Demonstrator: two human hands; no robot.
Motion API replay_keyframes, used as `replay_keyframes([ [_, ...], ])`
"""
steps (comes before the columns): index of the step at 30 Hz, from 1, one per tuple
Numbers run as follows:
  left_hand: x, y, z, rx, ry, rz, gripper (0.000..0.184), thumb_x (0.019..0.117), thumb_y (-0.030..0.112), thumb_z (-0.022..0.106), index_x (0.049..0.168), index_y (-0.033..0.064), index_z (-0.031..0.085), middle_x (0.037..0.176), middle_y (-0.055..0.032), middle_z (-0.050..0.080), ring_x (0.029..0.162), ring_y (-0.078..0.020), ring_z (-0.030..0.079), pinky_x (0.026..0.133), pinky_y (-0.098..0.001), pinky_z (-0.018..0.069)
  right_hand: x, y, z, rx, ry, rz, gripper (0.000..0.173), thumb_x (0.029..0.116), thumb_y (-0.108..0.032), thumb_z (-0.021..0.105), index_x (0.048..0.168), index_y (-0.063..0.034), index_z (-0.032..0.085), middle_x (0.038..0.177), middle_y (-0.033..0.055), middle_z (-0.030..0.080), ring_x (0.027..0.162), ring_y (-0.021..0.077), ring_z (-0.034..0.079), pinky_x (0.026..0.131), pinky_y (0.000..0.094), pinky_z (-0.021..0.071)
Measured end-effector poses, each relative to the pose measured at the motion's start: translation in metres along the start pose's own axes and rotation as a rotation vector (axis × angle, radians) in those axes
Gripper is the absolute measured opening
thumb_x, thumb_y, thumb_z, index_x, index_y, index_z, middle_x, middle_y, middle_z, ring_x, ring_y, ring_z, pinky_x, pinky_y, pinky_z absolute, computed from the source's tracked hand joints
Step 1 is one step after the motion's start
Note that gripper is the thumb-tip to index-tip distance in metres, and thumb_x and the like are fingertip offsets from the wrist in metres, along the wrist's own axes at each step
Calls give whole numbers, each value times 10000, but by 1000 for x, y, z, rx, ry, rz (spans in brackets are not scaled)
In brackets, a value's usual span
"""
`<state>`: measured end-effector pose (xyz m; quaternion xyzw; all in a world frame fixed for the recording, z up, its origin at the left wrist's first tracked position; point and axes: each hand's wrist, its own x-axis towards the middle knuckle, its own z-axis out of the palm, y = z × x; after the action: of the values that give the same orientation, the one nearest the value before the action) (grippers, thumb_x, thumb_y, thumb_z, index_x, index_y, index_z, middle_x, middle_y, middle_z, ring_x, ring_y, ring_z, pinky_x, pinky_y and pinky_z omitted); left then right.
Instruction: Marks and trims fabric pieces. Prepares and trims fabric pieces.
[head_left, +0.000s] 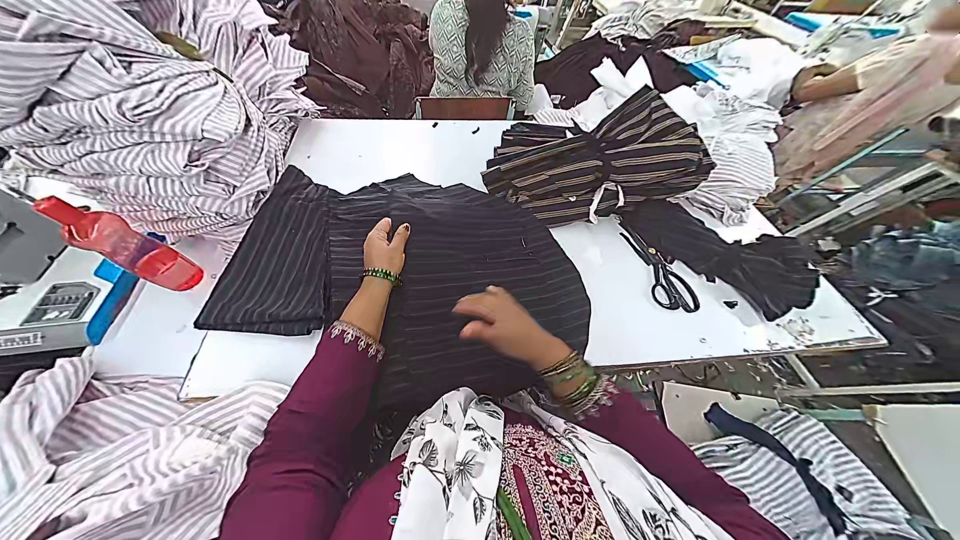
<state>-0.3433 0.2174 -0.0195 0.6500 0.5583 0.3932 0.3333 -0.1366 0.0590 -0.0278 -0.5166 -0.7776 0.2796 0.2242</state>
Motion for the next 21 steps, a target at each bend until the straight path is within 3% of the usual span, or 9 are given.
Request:
replay_keyframes([
  [2,-35,16,-18,19,-157,423,246,1005,114,618,926,-117,650,968,-215,665,948,-296,662,880,-476,534,-22,35,-40,152,348,227,415,1049,-273,516,1250,55,673,1177,184,712,1086,227,691,1011,416,528],
  [5,-78,25,-44,205,-701,889,184,911,96,601,852,9,752,1102,-180,735,1155,-367,669,1022,-587,476,-61,96,-71,393,748,547,360,1117,-188,369,1180,54,627,857,47,644,634,53,581,606,214,505],
  [6,-87,28,-53,342,-932,842,182,939,111,608,952,60,782,1234,-169,711,1298,-404,589,1103,-677,361,-73,111,-71,451,830,550,353,1123,-195,356,1118,32,626,757,-15,593,544,7,513,525,169,448],
  [8,-91,35,-61,534,-1254,585,281,962,188,702,1224,95,741,1457,-166,584,1478,-423,378,1173,-739,142,-89,124,-66,483,919,415,286,1103,-158,383,1025,-6,612,717,-84,590,565,-55,520,567,122,464],
  [10,-85,30,-58,427,-1164,586,414,924,236,730,1300,68,690,1429,-182,602,1431,-419,450,1149,-727,243,-94,125,-61,406,935,315,276,1074,-124,423,1027,31,646,789,-71,617,713,-65,582,729,137,508],
  [12,-72,32,-34,379,-928,564,441,968,314,665,1323,52,659,1320,-161,663,1281,-342,599,1077,-593,445,-90,125,-57,361,962,343,259,1065,-122,453,972,7,657,753,-75,607,698,-60,581,715,146,509],
  [15,-52,44,17,550,-900,269,469,1026,370,620,1328,11,619,1157,-238,686,1098,-410,660,972,-624,488,-94,123,-59,323,937,370,305,1070,-132,412,966,44,639,726,-61,571,651,-49,545,677,161,496],
  [18,-49,53,14,410,-999,393,329,1093,187,462,1109,-75,660,960,-231,680,928,-351,658,859,-527,493,-94,122,-62,353,880,383,315,1077,-131,376,1015,65,615,742,-68,548,608,-47,506,609,146,462],
  [21,-63,66,-40,242,-754,513,268,1073,133,484,995,-57,656,817,-154,640,746,-250,623,705,-439,509,-96,117,-59,456,899,365,275,1085,-142,380,980,-41,614,709,-142,595,543,-74,529,526,103,468],
])
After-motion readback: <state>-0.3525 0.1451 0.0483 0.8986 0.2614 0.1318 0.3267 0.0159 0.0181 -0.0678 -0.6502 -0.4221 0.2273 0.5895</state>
